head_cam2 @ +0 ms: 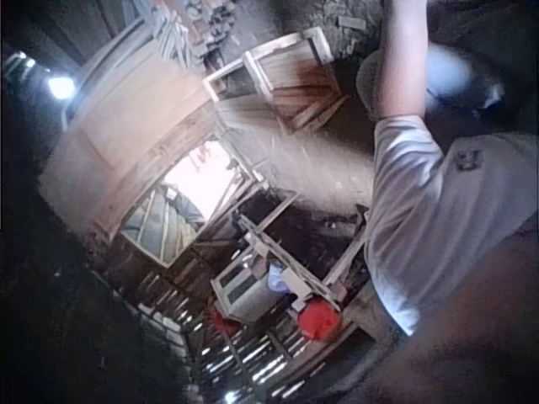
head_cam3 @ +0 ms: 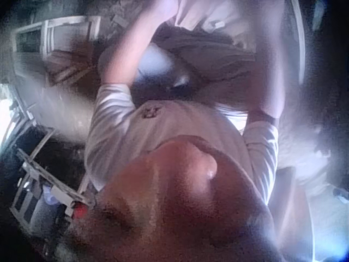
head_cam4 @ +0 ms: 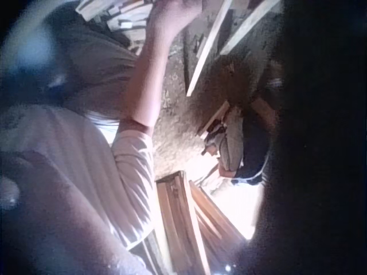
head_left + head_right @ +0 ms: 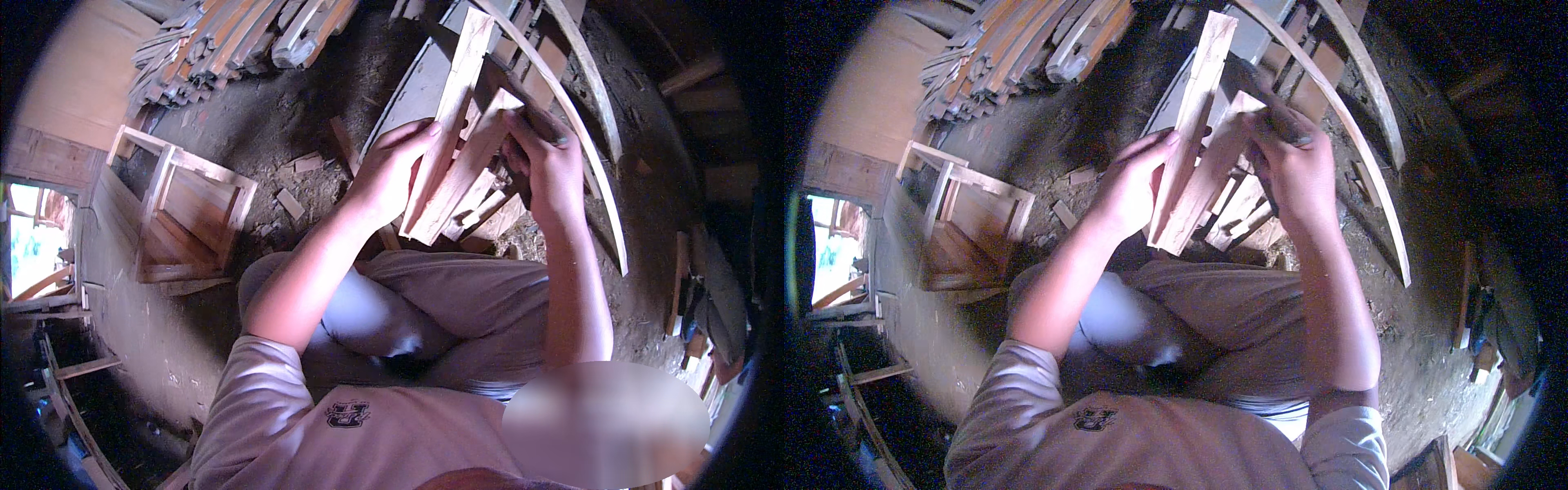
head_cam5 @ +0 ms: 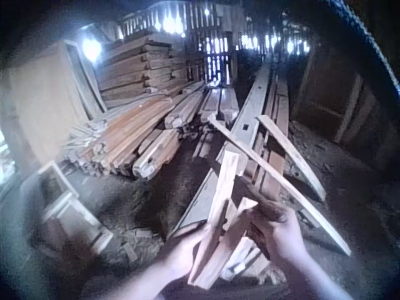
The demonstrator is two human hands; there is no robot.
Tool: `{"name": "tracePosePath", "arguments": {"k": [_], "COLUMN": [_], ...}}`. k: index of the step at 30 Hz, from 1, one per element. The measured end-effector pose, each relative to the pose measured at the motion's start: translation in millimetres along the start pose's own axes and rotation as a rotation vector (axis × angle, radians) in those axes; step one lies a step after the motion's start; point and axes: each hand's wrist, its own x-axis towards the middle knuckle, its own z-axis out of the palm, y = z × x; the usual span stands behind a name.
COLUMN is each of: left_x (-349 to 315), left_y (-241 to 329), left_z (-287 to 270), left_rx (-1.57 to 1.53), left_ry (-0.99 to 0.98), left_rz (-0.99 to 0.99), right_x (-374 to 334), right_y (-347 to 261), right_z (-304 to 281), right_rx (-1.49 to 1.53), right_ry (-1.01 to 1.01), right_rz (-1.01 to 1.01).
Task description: The person sits on the floor and uses a hand saw to cut small wooden planks into shorter pieces. They repeatedly pick up a plank, position it, saw through it, and set the cut pieces aside.
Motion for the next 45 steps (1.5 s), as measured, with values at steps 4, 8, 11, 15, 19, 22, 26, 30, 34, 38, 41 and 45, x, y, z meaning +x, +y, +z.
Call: {"name": "tracePosePath", "arguments": {"k": [4,8,11,15,19,22,26,30,34,38,41,45], "left_x": [-4.2,0.0,2.3,8.3,11.1,11.8,4.7,10.4,6.6,0.3,-0.3,-3.7], "left_y": [7.7,3.4,1.6,-3.2,-5.2,-5.2,-0.9,-11.2,-9.1,-3.6,-2.3,6.6], "left_z": [2.4,-4.8,-6.7,-12.6,-24.2,-23.4,-10.2,-27.1,-18.3,-7.9,-7.9,-3.3], "left_rx": [0.045,-0.029,-0.025,0.055,0.227,0.25,0.253,0.172,0.177,0.231,0.39,0.217], "left_ry": [0.034,0.033,0.051,0.032,0.056,0.107,0.099,-0.071,-0.019,0.009,0.004,-0.132], "left_rz": [-0.023,-0.013,-0.036,0.022,0.093,0.094,0.159,0.323,0.331,0.343,0.387,0.225], "right_x": [3.3,5.5,3.7,8.5,8.7,13.1,12.8,13.4,14.1,14.5,16.4,18.0], "right_y": [2.1,5.6,2.7,8.4,2.2,4.4,-0.1,-1.2,3.5,3.2,5.0,7.3], "right_z": [-4.9,-13.6,-10.3,-15.4,-17.6,-23.1,-17.3,-15.2,-22.8,-23.6,-26.6,-31.8], "right_rx": [-0.002,-0.01,-0.002,0.033,0.1,0.156,0.337,0.384,0.423,0.464,0.487,0.632], "right_ry": [-0.017,-0.043,-0.019,0.004,-0.004,-0.01,0.082,0.109,0.062,0.057,0.072,0.029], "right_rz": [-0.003,0.001,0.004,-0.003,0.057,0.056,0.072,0.08,0.075,0.082,0.109,0.1]}}
